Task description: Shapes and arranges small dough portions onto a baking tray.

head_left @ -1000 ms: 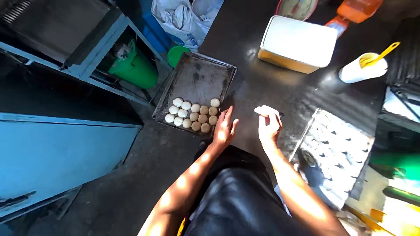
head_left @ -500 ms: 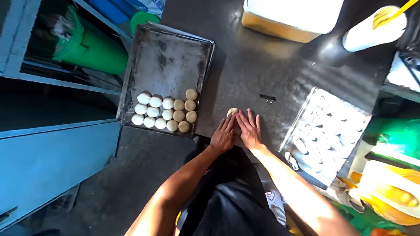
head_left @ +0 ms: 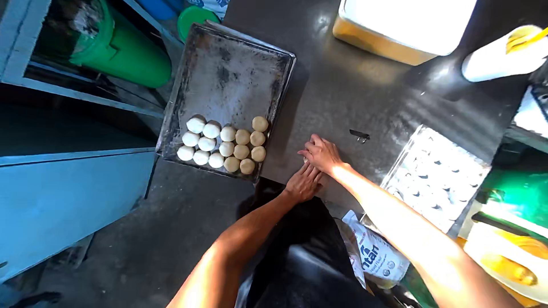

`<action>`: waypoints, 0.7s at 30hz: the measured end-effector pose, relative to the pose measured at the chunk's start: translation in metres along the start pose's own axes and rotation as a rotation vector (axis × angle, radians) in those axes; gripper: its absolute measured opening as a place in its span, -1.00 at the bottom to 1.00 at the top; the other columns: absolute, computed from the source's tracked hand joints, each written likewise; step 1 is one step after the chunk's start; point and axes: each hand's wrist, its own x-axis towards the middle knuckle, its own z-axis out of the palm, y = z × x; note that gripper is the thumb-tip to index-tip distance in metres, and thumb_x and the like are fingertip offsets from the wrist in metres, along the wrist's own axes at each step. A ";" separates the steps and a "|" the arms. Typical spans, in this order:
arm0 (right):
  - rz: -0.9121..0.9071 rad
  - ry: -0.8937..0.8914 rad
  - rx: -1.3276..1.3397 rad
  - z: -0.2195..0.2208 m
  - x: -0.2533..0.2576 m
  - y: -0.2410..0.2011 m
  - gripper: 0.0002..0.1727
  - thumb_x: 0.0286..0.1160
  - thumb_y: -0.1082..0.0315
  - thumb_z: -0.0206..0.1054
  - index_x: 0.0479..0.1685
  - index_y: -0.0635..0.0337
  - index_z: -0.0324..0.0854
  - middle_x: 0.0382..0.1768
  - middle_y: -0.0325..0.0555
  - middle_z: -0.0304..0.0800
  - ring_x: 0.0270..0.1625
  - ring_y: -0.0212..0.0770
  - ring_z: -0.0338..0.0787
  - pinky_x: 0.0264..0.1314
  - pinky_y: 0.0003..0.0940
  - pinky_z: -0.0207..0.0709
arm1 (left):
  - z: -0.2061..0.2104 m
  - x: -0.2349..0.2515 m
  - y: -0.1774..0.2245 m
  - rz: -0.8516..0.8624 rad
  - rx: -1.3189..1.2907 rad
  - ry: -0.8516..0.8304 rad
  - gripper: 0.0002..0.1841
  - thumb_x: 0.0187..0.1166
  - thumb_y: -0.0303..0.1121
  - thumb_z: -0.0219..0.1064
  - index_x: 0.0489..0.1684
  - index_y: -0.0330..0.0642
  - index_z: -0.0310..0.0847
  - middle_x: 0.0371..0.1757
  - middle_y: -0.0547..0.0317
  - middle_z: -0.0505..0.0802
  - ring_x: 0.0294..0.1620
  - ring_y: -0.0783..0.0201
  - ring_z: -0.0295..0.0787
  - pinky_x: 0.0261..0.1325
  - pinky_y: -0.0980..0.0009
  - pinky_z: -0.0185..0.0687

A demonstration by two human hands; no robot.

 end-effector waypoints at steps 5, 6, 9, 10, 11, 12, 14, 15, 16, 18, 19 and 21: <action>-0.099 0.127 -0.138 0.011 0.050 0.015 -0.27 0.75 -0.22 0.03 -0.56 0.26 0.65 -0.57 0.08 0.72 -0.48 0.12 0.80 -0.47 0.09 0.59 | 0.011 -0.002 -0.007 0.025 -0.061 0.055 -0.27 0.83 0.10 -0.15 0.89 -0.17 0.01 0.91 -0.12 0.09 0.95 -0.02 -0.18 0.96 -0.01 -0.28; -0.084 0.230 -0.152 0.010 0.062 0.018 -0.28 0.76 -0.19 0.05 -0.60 0.26 0.62 -0.59 0.07 0.71 -0.51 0.11 0.79 -0.50 0.08 0.57 | 0.012 -0.002 -0.007 0.022 -0.071 0.062 -0.26 0.82 0.10 -0.12 0.90 -0.16 0.01 0.92 -0.13 0.05 0.96 -0.03 -0.23 0.96 -0.02 -0.29; -0.070 0.492 -0.230 0.025 0.080 0.021 -0.40 0.79 -0.11 0.09 -0.50 0.21 0.60 -0.41 0.06 0.74 -0.31 0.06 0.79 -0.34 -0.03 0.54 | 0.016 -0.001 -0.009 0.006 -0.072 0.080 -0.24 0.80 0.13 -0.11 0.90 -0.14 0.00 0.92 -0.14 0.03 0.96 -0.04 -0.24 0.95 -0.03 -0.28; -0.108 0.468 -0.245 0.025 0.081 0.022 -0.40 0.81 -0.11 0.05 -0.45 0.22 0.61 -0.33 0.08 0.74 -0.21 0.10 0.79 -0.28 -0.01 0.56 | 0.016 -0.003 -0.009 0.005 -0.073 0.087 -0.24 0.80 0.14 -0.11 0.90 -0.13 0.00 0.93 -0.13 0.03 0.96 -0.02 -0.23 0.95 -0.02 -0.27; -0.147 0.439 -0.258 0.021 0.084 0.027 -0.36 0.81 -0.13 0.02 -0.48 0.23 0.60 -0.36 0.09 0.73 -0.22 0.12 0.78 -0.27 0.00 0.56 | 0.016 -0.004 -0.008 0.007 -0.067 0.089 -0.24 0.80 0.14 -0.11 0.91 -0.12 -0.01 0.93 -0.11 0.01 0.96 -0.01 -0.25 0.95 -0.01 -0.27; -0.171 0.420 -0.273 0.014 0.090 0.033 -0.32 0.79 -0.16 0.02 -0.55 0.24 0.60 -0.45 0.08 0.73 -0.31 0.11 0.78 -0.29 0.01 0.55 | 0.015 -0.003 -0.009 0.013 -0.061 0.096 -0.24 0.80 0.14 -0.11 0.90 -0.12 0.00 0.94 -0.10 0.01 0.96 0.00 -0.25 0.95 -0.01 -0.27; -0.132 0.444 -0.309 0.004 0.107 0.041 -0.27 0.78 -0.17 0.05 -0.66 0.24 0.60 -0.58 0.05 0.73 -0.42 0.09 0.78 -0.23 0.04 0.55 | 0.015 -0.001 -0.010 0.018 -0.060 0.103 -0.24 0.79 0.14 -0.09 0.90 -0.12 0.01 0.94 -0.09 0.01 0.96 0.01 -0.27 0.95 -0.01 -0.27; -0.062 0.481 -0.313 0.006 0.109 0.040 -0.31 0.78 -0.15 0.07 -0.62 0.25 0.62 -0.53 0.06 0.74 -0.34 0.11 0.79 -0.09 0.08 0.55 | 0.016 -0.002 -0.009 0.015 -0.063 0.099 -0.24 0.79 0.14 -0.10 0.90 -0.12 0.00 0.94 -0.08 0.00 0.97 0.01 -0.28 0.95 -0.01 -0.27; 0.011 0.502 -0.303 0.012 0.110 0.037 -0.38 0.79 -0.12 0.07 -0.47 0.23 0.65 -0.38 0.10 0.76 -0.12 0.15 0.78 0.16 0.16 0.51 | 0.017 -0.002 -0.009 0.010 -0.064 0.099 -0.24 0.79 0.14 -0.11 0.91 -0.11 -0.01 0.94 -0.06 -0.01 0.97 0.02 -0.29 0.95 -0.01 -0.27; 0.079 0.393 -0.274 0.011 0.118 0.037 -0.45 0.82 -0.13 -0.03 0.19 0.07 0.72 0.25 0.13 0.74 0.53 0.23 0.58 0.73 0.42 0.08 | 0.017 -0.003 -0.011 0.003 -0.064 0.113 -0.24 0.79 0.13 -0.11 0.91 -0.11 0.00 0.95 -0.02 0.00 0.97 0.05 -0.28 0.95 -0.02 -0.28; 0.097 0.298 -0.268 0.008 0.119 0.041 -0.40 0.82 -0.17 -0.11 0.49 -0.05 0.60 0.54 0.11 0.58 0.75 0.25 0.33 0.81 0.50 -0.17 | 0.018 -0.006 -0.007 0.009 -0.068 0.109 -0.25 0.80 0.13 -0.12 0.91 -0.11 0.00 0.95 0.00 0.01 0.97 0.07 -0.27 0.95 -0.02 -0.29; 0.148 0.234 -0.295 -0.004 0.140 0.055 -0.33 0.80 -0.23 -0.23 0.73 -0.20 0.38 0.78 0.02 0.29 0.89 0.23 0.04 0.80 0.57 -0.39 | 0.017 0.000 -0.013 0.023 -0.060 0.126 -0.25 0.79 0.14 -0.10 0.90 -0.10 0.02 0.94 0.04 0.03 0.96 0.09 -0.25 0.95 -0.01 -0.29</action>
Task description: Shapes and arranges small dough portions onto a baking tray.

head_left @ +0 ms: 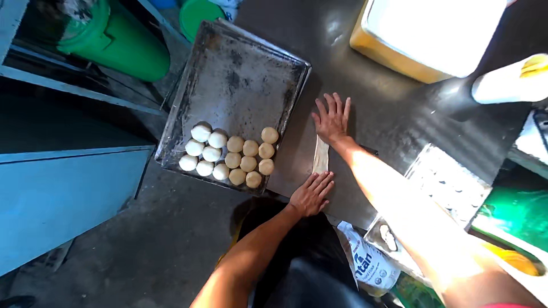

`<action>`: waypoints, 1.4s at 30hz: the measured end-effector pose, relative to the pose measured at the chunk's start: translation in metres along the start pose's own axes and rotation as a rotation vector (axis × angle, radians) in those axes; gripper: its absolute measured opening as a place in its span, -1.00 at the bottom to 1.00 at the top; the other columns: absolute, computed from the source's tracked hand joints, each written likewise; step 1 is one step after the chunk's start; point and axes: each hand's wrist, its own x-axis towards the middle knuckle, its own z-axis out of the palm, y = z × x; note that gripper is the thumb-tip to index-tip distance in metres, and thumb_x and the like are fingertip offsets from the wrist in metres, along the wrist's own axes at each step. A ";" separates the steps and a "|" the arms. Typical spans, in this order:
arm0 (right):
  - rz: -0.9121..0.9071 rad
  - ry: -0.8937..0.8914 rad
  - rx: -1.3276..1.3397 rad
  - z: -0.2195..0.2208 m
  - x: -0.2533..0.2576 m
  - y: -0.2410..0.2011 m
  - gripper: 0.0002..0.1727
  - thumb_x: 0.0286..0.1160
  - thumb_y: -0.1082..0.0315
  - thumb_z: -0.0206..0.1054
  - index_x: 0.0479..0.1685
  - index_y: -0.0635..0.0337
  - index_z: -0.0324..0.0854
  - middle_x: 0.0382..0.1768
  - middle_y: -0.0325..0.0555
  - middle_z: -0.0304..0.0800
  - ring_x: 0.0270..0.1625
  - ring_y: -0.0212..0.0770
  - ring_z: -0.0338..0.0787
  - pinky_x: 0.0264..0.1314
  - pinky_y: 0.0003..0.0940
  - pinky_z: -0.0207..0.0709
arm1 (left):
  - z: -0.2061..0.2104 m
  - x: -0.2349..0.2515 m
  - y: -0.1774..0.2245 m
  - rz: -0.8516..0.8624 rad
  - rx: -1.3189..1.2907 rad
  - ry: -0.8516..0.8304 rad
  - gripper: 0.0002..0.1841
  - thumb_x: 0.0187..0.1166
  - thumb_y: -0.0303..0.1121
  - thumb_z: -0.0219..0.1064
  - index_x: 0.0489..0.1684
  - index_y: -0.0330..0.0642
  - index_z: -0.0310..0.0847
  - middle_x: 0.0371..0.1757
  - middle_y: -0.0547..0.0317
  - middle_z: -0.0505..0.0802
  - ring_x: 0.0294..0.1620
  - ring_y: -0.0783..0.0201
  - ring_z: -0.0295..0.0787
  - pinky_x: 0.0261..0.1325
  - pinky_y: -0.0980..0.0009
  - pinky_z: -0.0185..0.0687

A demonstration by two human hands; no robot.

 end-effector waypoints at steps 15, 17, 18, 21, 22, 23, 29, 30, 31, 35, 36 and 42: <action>-0.062 -0.025 0.304 -0.028 -0.301 -0.055 -0.27 0.70 -0.08 0.04 0.74 0.22 0.34 0.79 0.21 0.23 0.87 0.18 0.14 0.85 0.37 -0.01 | -0.040 -0.018 -0.002 -0.432 -0.378 0.303 -0.68 0.78 -0.21 0.20 0.30 -0.09 0.74 0.40 0.02 0.76 0.36 0.07 0.71 0.46 0.17 0.63; -0.006 -0.003 0.319 -0.042 -0.286 -0.045 -0.43 0.74 0.08 0.13 0.64 0.15 0.49 0.69 0.15 0.44 0.79 0.19 0.31 0.76 0.29 0.23 | -0.032 -0.022 0.004 -0.379 -0.369 0.269 -0.77 0.77 -0.31 0.18 0.13 -0.09 0.76 0.35 0.09 0.79 0.28 0.09 0.73 0.40 0.19 0.65; -0.020 -0.031 0.321 -0.043 -0.273 -0.039 -0.47 0.69 0.19 0.16 0.61 0.14 0.52 0.64 0.12 0.51 0.77 0.19 0.34 0.75 0.30 0.22 | -0.031 -0.023 0.006 -0.361 -0.372 0.272 -0.78 0.76 -0.35 0.18 0.08 -0.13 0.76 0.29 0.09 0.82 0.26 0.10 0.75 0.39 0.20 0.66; -0.120 -0.019 0.377 -0.036 -0.229 -0.023 -0.63 0.48 0.49 0.27 0.19 -0.01 0.80 0.17 -0.01 0.83 0.53 0.10 0.62 0.76 0.37 0.14 | -0.042 -0.019 0.005 -0.351 -0.396 0.330 -0.81 0.71 -0.41 0.23 0.05 -0.23 0.75 0.15 0.02 0.84 0.25 0.11 0.76 0.39 0.22 0.69; -0.107 0.010 0.376 -0.037 -0.216 -0.021 -0.68 0.47 0.49 0.29 0.09 -0.02 0.82 0.09 0.00 0.83 0.44 0.10 0.69 0.72 0.35 0.21 | -0.051 -0.018 0.002 -0.384 -0.392 0.344 -0.79 0.69 -0.41 0.27 0.14 -0.24 0.73 0.21 0.00 0.82 0.32 0.10 0.74 0.43 0.20 0.67; -0.047 0.022 0.372 -0.039 -0.206 -0.021 -0.70 0.42 0.49 0.33 0.06 0.00 0.82 0.09 0.04 0.82 0.41 0.14 0.69 0.69 0.32 0.26 | -0.062 -0.018 -0.004 -0.432 -0.372 0.339 -0.70 0.67 -0.37 0.30 0.29 -0.22 0.68 0.32 -0.03 0.77 0.41 0.07 0.69 0.49 0.14 0.63; 0.159 -0.001 0.350 -0.052 -0.176 -0.057 -0.22 0.61 -0.15 0.30 0.70 0.17 0.39 0.77 0.21 0.26 0.90 0.28 -0.03 0.88 0.36 -0.19 | -0.065 -0.027 -0.049 -0.638 -0.262 0.103 -0.34 0.80 -0.11 0.08 0.90 0.05 0.03 0.94 0.06 0.04 0.29 -0.04 0.82 0.01 -0.07 0.86; 0.118 0.034 0.284 -0.042 -0.164 -0.060 -0.14 0.68 -0.27 0.09 0.78 0.19 0.26 0.83 0.21 0.13 0.91 0.26 -0.06 0.89 0.34 -0.18 | -0.057 -0.028 -0.049 -0.636 -0.281 0.111 -0.33 0.80 -0.13 0.06 0.92 0.07 -0.01 0.95 0.07 0.01 0.14 -0.05 0.89 -0.12 -0.08 0.86; 0.096 0.045 0.215 -0.028 -0.149 -0.057 -0.07 0.71 -0.34 -0.07 0.85 0.21 0.12 0.87 0.24 -0.02 0.93 0.25 -0.12 0.88 0.36 -0.21 | -0.051 -0.029 -0.049 -0.629 -0.283 0.133 -0.33 0.78 -0.16 0.08 0.92 0.07 0.00 0.95 0.06 0.01 0.02 -0.04 0.92 -0.22 -0.07 0.86; 0.134 0.072 0.126 0.000 -0.105 -0.037 0.00 0.74 -0.34 -0.24 0.91 0.32 -0.19 0.92 0.27 -0.35 0.96 0.20 -0.31 0.92 0.33 -0.31 | -0.045 -0.029 -0.054 -0.595 -0.273 0.194 -0.34 0.75 -0.23 0.13 0.90 0.04 0.07 0.93 0.02 0.05 -0.08 0.04 0.93 -0.30 0.01 0.87; 0.154 0.068 0.130 0.000 -0.127 -0.046 -0.01 0.75 -0.31 -0.23 0.90 0.35 -0.21 0.92 0.27 -0.36 0.96 0.17 -0.31 0.94 0.28 -0.29 | -0.043 -0.035 -0.050 -0.593 -0.299 0.187 -0.34 0.76 -0.23 0.12 0.90 0.07 0.05 0.94 0.03 0.03 -0.08 0.05 0.93 -0.31 0.01 0.87; 0.063 -0.086 0.165 -0.016 -0.294 -0.094 0.14 0.60 -0.47 -0.20 0.81 0.47 0.06 0.82 0.43 0.03 0.89 0.29 0.02 0.91 0.26 -0.11 | -0.053 -0.026 -0.055 -0.632 -0.399 0.102 -0.35 0.81 -0.15 0.00 0.93 0.10 -0.04 0.94 0.00 0.03 0.01 -0.01 0.92 -0.23 0.00 0.86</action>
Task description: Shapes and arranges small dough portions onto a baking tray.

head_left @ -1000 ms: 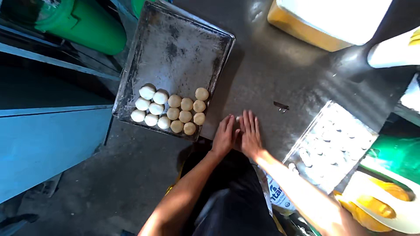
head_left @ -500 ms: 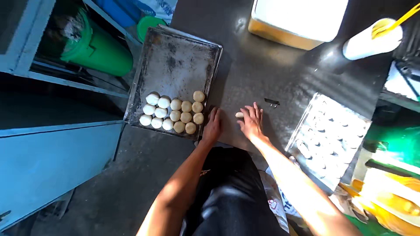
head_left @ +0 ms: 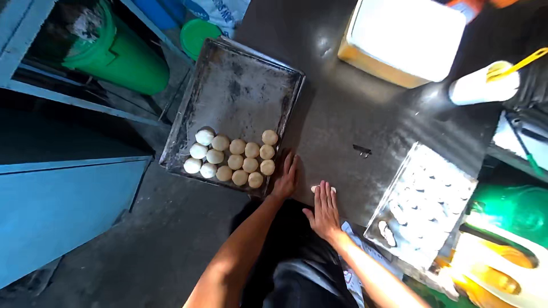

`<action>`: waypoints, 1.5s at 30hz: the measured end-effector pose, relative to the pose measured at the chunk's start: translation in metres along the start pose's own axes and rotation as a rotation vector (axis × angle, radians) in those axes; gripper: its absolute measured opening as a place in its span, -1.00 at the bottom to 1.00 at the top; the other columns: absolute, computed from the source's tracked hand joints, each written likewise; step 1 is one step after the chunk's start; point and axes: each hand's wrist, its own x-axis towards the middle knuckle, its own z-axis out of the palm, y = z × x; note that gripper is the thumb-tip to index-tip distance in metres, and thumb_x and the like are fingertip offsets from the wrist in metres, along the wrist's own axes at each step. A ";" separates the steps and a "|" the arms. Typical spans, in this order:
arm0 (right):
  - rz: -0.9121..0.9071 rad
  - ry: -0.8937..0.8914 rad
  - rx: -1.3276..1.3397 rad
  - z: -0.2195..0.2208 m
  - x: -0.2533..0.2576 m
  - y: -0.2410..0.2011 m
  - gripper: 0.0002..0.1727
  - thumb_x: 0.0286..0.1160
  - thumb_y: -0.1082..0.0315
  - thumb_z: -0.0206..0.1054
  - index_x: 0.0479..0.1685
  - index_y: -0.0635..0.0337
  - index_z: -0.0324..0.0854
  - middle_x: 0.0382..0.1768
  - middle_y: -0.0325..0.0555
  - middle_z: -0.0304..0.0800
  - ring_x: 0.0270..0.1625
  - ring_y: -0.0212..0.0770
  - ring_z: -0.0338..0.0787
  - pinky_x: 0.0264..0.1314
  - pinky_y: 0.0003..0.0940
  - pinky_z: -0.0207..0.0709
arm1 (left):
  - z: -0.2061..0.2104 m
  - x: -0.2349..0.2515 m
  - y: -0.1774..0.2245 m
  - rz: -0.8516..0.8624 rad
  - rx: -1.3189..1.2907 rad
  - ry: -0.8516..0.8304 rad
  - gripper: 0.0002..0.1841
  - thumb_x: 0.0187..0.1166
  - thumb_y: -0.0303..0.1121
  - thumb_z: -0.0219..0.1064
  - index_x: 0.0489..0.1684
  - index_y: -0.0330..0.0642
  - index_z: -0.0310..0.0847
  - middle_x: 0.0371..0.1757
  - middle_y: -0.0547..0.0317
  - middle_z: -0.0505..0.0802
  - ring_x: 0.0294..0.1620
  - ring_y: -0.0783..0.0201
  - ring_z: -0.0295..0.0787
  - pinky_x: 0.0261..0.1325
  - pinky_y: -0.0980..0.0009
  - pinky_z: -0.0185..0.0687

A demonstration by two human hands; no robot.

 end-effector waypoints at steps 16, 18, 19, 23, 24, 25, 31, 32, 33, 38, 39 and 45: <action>-0.026 -0.052 -0.017 -0.004 0.008 0.007 -0.05 0.72 -0.32 -0.23 0.87 0.26 0.07 0.88 0.19 0.01 0.92 0.17 -0.03 0.92 0.31 -0.17 | 0.004 0.002 -0.003 0.050 0.039 0.065 -0.34 0.80 -0.16 0.06 0.92 0.11 0.00 0.94 0.02 0.04 0.06 -0.01 0.91 -0.21 0.00 0.88; -0.030 -0.050 -0.022 -0.009 0.023 0.012 -0.14 0.76 -0.28 -0.24 0.86 0.15 0.16 0.86 0.21 0.05 0.91 0.25 -0.02 0.88 0.38 -0.16 | 0.001 0.000 0.000 0.019 0.041 0.022 -0.31 0.77 -0.20 0.09 0.93 0.10 -0.03 0.94 0.02 0.01 -0.03 -0.02 0.93 -0.27 -0.01 0.86; -0.015 -0.028 -0.030 -0.010 0.048 0.017 -0.21 0.78 -0.26 -0.23 0.85 -0.01 0.23 0.87 0.19 0.04 0.90 0.31 -0.04 0.84 0.47 -0.20 | 0.000 -0.001 0.002 0.008 0.045 0.014 -0.31 0.76 -0.22 0.12 0.93 0.10 -0.02 0.94 0.01 0.01 -0.05 -0.02 0.93 -0.29 -0.02 0.85; 0.034 0.029 -0.074 -0.006 0.171 0.050 -0.26 0.74 -0.34 -0.27 0.90 -0.42 0.05 0.93 0.14 -0.24 0.93 0.35 -0.33 0.77 0.63 -0.43 | 0.005 0.001 -0.002 0.069 0.111 0.111 -0.31 0.70 -0.24 0.19 0.88 0.06 0.11 0.91 -0.08 0.11 -0.12 -0.02 0.93 -0.37 -0.02 0.84; 0.040 0.041 -0.039 -0.010 0.191 0.057 -0.25 0.76 -0.34 -0.28 0.90 -0.38 0.07 0.93 0.11 -0.22 0.94 0.32 -0.33 0.79 0.61 -0.45 | 0.007 -0.002 -0.003 0.081 0.113 0.125 -0.31 0.71 -0.24 0.19 0.89 0.07 0.10 0.91 -0.07 0.11 -0.16 0.00 0.93 -0.41 -0.01 0.84; 0.049 0.060 0.047 -0.020 0.204 0.064 -0.27 0.79 -0.31 -0.26 0.88 -0.29 0.14 0.93 0.04 -0.14 0.95 0.23 -0.29 0.84 0.52 -0.44 | 0.007 -0.003 -0.002 0.080 0.110 0.120 -0.31 0.72 -0.24 0.18 0.90 0.09 0.08 0.92 -0.05 0.08 -0.18 0.02 0.93 -0.41 -0.01 0.85; 0.123 0.222 0.243 -0.103 0.166 0.170 -0.67 0.66 0.14 0.34 0.14 0.16 0.80 0.16 0.07 0.79 0.34 0.07 0.70 0.48 -0.01 0.54 | -0.013 -0.001 0.022 0.043 0.155 0.113 -0.39 0.76 -0.11 0.16 0.82 0.06 0.23 0.88 0.00 0.18 0.31 0.01 0.79 0.05 0.00 0.87; 0.120 0.149 0.184 -0.101 0.152 0.189 -0.70 0.63 0.14 0.38 0.13 0.11 0.79 0.17 0.06 0.76 0.32 0.11 0.69 0.37 0.06 0.59 | -0.015 0.003 0.032 0.083 0.191 0.144 -0.41 0.75 -0.10 0.17 0.78 0.00 0.28 0.86 -0.03 0.24 0.64 -0.05 0.49 0.41 -0.02 0.69; 0.114 0.093 0.141 -0.096 0.140 0.202 -0.72 0.60 0.14 0.42 0.12 0.07 0.80 0.16 0.06 0.74 0.29 0.14 0.70 0.26 0.11 0.64 | -0.013 0.009 0.041 0.158 0.198 0.176 -0.42 0.74 -0.12 0.19 0.73 -0.10 0.34 0.81 -0.08 0.33 0.81 -0.12 0.22 0.69 -0.11 0.37; 0.039 0.096 -0.018 -0.074 0.112 0.213 -0.75 0.69 0.30 0.27 0.18 0.01 0.80 0.14 0.02 0.77 0.17 0.12 0.78 -0.04 0.10 0.70 | 0.017 0.059 0.102 0.402 0.308 0.083 -0.40 0.74 -0.06 0.16 0.74 -0.10 0.35 0.79 -0.02 0.40 0.91 -0.03 -0.01 0.90 -0.18 -0.17; 0.049 0.113 -0.038 -0.072 0.108 0.212 -0.74 0.70 0.31 0.24 0.18 0.01 0.79 0.14 0.03 0.76 0.15 0.12 0.78 -0.08 0.10 0.69 | 0.025 0.067 0.108 0.419 0.342 0.053 -0.38 0.76 -0.03 0.11 0.77 -0.11 0.30 0.82 -0.01 0.35 0.93 -0.02 -0.07 0.91 -0.18 -0.23; 0.657 0.222 0.929 -0.101 0.094 0.190 -0.79 0.67 0.38 0.26 0.16 0.22 0.63 0.10 -0.03 0.83 0.09 -0.14 0.90 0.17 -0.15 0.82 | 0.055 0.052 0.101 0.507 0.489 -0.032 -0.37 0.80 -0.03 0.02 0.83 -0.10 0.22 0.92 0.08 0.13 0.96 0.08 -0.25 0.93 -0.16 -0.38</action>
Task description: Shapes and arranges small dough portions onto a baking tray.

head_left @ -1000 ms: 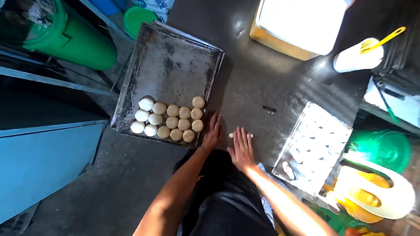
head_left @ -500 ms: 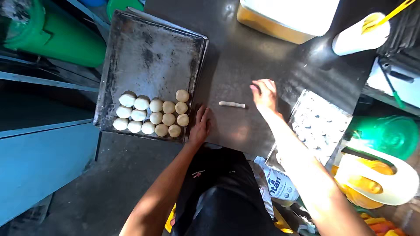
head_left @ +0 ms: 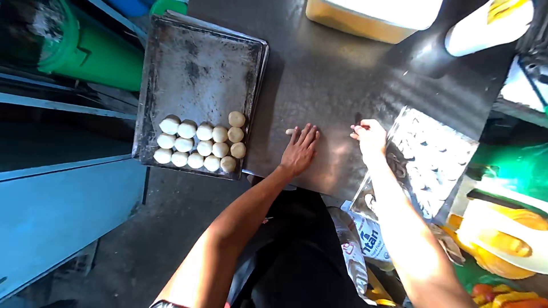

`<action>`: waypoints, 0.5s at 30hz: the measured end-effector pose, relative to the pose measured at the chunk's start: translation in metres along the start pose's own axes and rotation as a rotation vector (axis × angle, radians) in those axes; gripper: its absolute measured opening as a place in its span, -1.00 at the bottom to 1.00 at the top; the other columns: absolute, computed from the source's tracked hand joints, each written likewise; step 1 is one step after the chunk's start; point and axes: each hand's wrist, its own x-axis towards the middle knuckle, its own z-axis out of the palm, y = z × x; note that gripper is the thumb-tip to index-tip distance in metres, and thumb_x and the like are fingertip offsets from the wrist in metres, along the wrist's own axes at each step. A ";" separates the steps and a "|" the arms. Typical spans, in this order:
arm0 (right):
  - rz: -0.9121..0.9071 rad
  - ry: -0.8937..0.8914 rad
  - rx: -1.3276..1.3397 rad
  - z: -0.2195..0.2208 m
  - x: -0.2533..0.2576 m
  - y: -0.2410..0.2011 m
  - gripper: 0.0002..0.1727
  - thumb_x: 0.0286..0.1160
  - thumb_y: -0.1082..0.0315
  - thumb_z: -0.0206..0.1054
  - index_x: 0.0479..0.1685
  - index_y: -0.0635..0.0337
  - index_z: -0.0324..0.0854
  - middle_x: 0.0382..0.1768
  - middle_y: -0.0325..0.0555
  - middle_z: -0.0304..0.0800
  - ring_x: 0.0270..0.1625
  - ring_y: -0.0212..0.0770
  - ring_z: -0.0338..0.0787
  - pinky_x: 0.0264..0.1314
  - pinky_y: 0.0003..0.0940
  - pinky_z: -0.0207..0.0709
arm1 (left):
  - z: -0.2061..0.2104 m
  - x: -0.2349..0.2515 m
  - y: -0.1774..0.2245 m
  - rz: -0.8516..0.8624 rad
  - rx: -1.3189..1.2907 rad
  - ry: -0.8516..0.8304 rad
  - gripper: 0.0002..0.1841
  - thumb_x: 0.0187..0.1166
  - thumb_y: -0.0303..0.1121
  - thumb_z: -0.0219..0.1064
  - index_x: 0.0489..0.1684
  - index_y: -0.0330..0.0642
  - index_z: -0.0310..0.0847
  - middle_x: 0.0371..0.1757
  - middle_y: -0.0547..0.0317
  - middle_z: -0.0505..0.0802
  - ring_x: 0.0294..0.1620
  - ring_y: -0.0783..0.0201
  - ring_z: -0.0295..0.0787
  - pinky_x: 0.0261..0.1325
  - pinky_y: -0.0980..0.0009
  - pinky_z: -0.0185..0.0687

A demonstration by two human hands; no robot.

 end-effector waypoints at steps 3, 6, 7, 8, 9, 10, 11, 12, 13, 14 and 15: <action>0.286 -0.124 0.641 0.002 -0.027 -0.024 -0.80 0.73 0.36 0.12 0.21 0.06 0.45 -0.06 -0.11 0.73 -0.12 -0.20 0.85 -0.12 -0.31 0.80 | 0.004 -0.027 -0.004 0.072 -0.086 0.084 -0.40 0.77 -0.17 0.09 0.83 -0.02 0.24 0.91 0.14 0.17 0.95 0.17 -0.18 0.95 -0.05 -0.26; 0.137 -0.219 0.302 0.024 -0.039 -0.040 -0.75 0.64 0.40 0.30 0.22 0.16 0.64 -0.20 -0.09 0.87 -0.35 -0.21 0.87 -0.29 -0.31 0.83 | -0.012 -0.043 -0.014 -0.078 -0.269 0.240 -0.45 0.70 -0.29 0.25 0.73 0.00 0.40 0.82 0.05 0.37 0.87 0.06 0.12 0.88 -0.04 0.04; -0.012 -0.247 0.085 0.035 -0.041 -0.041 -0.76 0.65 0.38 0.33 0.20 0.17 0.71 -0.17 -0.12 0.89 -0.37 -0.24 0.90 -0.28 -0.30 0.88 | -0.021 -0.045 -0.019 -0.203 -0.322 0.272 -0.45 0.67 -0.28 0.31 0.69 -0.04 0.43 0.74 -0.02 0.46 0.77 0.02 0.32 0.79 0.00 0.26; -0.199 -0.279 -0.105 0.044 -0.043 -0.039 -0.76 0.66 0.37 0.31 0.18 0.16 0.76 -0.09 -0.11 0.80 -0.35 -0.28 0.87 -0.24 -0.32 0.89 | -0.029 -0.045 -0.027 -0.315 -0.373 0.283 -0.43 0.62 -0.27 0.38 0.66 -0.09 0.43 0.63 -0.10 0.55 0.63 -0.04 0.48 0.65 0.00 0.45; -0.376 -0.296 -0.246 0.054 -0.042 -0.036 -0.76 0.65 0.39 0.30 0.16 0.14 0.80 -0.07 -0.05 0.75 -0.31 -0.28 0.82 -0.20 -0.33 0.83 | -0.034 -0.043 -0.036 -0.384 -0.421 0.287 -0.42 0.58 -0.26 0.44 0.62 -0.15 0.46 0.49 -0.18 0.64 0.50 -0.11 0.59 0.54 -0.02 0.56; -0.536 -0.299 -0.336 0.063 -0.040 -0.031 -0.75 0.61 0.42 0.31 0.12 0.13 0.83 -0.09 0.00 0.75 -0.25 -0.23 0.79 -0.14 -0.30 0.78 | -0.037 -0.039 -0.046 -0.410 -0.453 0.275 -0.43 0.54 -0.26 0.48 0.55 -0.18 0.53 0.36 -0.21 0.70 0.40 -0.14 0.65 0.48 -0.03 0.59; -0.641 -0.307 -0.385 0.070 -0.037 -0.027 -0.75 0.59 0.44 0.33 0.12 0.11 0.85 -0.10 0.01 0.75 -0.18 -0.17 0.77 -0.08 -0.25 0.73 | -0.040 -0.036 -0.054 -0.408 -0.462 0.244 -0.48 0.52 -0.26 0.51 0.48 -0.16 0.61 0.26 -0.18 0.75 0.33 -0.12 0.68 0.45 -0.02 0.61; -0.703 -0.314 -0.418 0.077 -0.035 -0.023 -0.74 0.60 0.43 0.32 0.13 0.07 0.85 -0.11 0.00 0.75 -0.17 -0.14 0.77 -0.09 -0.22 0.73 | -0.041 -0.032 -0.060 -0.393 -0.459 0.211 -0.54 0.51 -0.25 0.52 0.40 -0.12 0.68 0.19 -0.11 0.77 0.27 -0.06 0.72 0.41 0.00 0.64; -0.745 -0.321 -0.435 0.082 -0.032 -0.020 -0.72 0.61 0.43 0.31 0.14 0.03 0.85 -0.12 -0.02 0.75 -0.20 -0.14 0.77 -0.16 -0.21 0.73 | -0.041 -0.029 -0.065 -0.369 -0.458 0.185 -0.60 0.52 -0.26 0.51 0.32 -0.08 0.73 0.14 -0.05 0.79 0.23 -0.01 0.74 0.38 0.02 0.66; -0.767 -0.335 -0.439 0.085 -0.030 -0.019 -0.70 0.60 0.45 0.30 0.16 0.00 0.85 -0.13 -0.03 0.74 -0.24 -0.15 0.76 -0.22 -0.22 0.72 | -0.040 -0.028 -0.070 -0.348 -0.459 0.168 -0.67 0.53 -0.28 0.50 0.23 -0.06 0.77 0.11 0.00 0.79 0.20 0.04 0.75 0.36 0.05 0.68; -0.775 -0.354 -0.443 0.088 -0.029 -0.019 -0.68 0.59 0.46 0.29 0.16 -0.02 0.86 -0.14 -0.04 0.74 -0.25 -0.16 0.75 -0.24 -0.22 0.71 | -0.038 -0.026 -0.074 -0.331 -0.460 0.159 -0.74 0.54 -0.28 0.48 0.15 -0.04 0.80 0.09 0.04 0.80 0.17 0.08 0.76 0.34 0.07 0.70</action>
